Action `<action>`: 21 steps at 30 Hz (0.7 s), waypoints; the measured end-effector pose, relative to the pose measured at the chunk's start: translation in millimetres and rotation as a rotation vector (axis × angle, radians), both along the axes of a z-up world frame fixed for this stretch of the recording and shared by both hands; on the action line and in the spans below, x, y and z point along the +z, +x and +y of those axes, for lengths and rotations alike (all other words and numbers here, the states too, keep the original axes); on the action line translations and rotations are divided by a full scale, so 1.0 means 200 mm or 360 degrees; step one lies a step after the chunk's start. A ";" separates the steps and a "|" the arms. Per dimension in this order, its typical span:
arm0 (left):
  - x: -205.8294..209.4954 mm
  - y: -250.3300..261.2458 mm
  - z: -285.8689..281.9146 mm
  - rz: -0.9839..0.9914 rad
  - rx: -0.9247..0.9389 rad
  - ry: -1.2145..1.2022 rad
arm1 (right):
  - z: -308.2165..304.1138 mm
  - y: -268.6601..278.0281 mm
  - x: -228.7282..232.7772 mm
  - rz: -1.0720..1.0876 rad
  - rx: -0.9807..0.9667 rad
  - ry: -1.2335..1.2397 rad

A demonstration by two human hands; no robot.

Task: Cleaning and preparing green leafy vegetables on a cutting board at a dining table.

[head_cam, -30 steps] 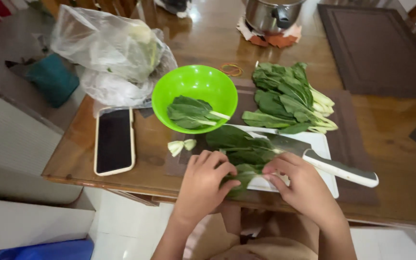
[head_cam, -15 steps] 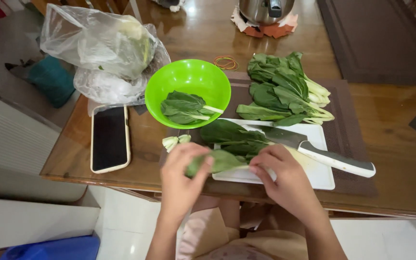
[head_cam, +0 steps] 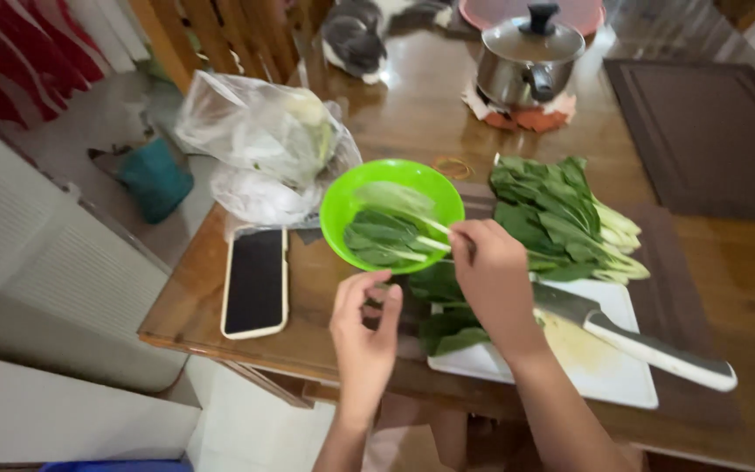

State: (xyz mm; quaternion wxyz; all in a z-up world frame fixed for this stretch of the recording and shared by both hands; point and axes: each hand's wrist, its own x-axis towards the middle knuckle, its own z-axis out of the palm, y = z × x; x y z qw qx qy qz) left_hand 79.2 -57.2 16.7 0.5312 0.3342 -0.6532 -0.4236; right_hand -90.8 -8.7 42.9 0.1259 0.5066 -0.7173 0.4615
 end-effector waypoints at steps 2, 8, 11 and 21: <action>0.00 -0.01 -0.01 -0.0038 0.0020 -0.0038 | -0.06 -0.02 -0.02 0.0183 0.0012 -0.0030; 0.04 -0.01 0.01 -0.0181 -0.0125 0.0080 | 0.16 -0.05 0.09 -0.0134 0.0041 0.0240; 0.04 -0.03 0.05 -0.0277 -0.0272 -0.0054 | 0.38 -0.11 0.09 -0.0310 -0.0012 0.0442; -0.07 -0.14 0.17 -0.0708 -0.0581 -0.0680 | 0.66 -0.12 -0.09 0.0042 0.0101 0.0644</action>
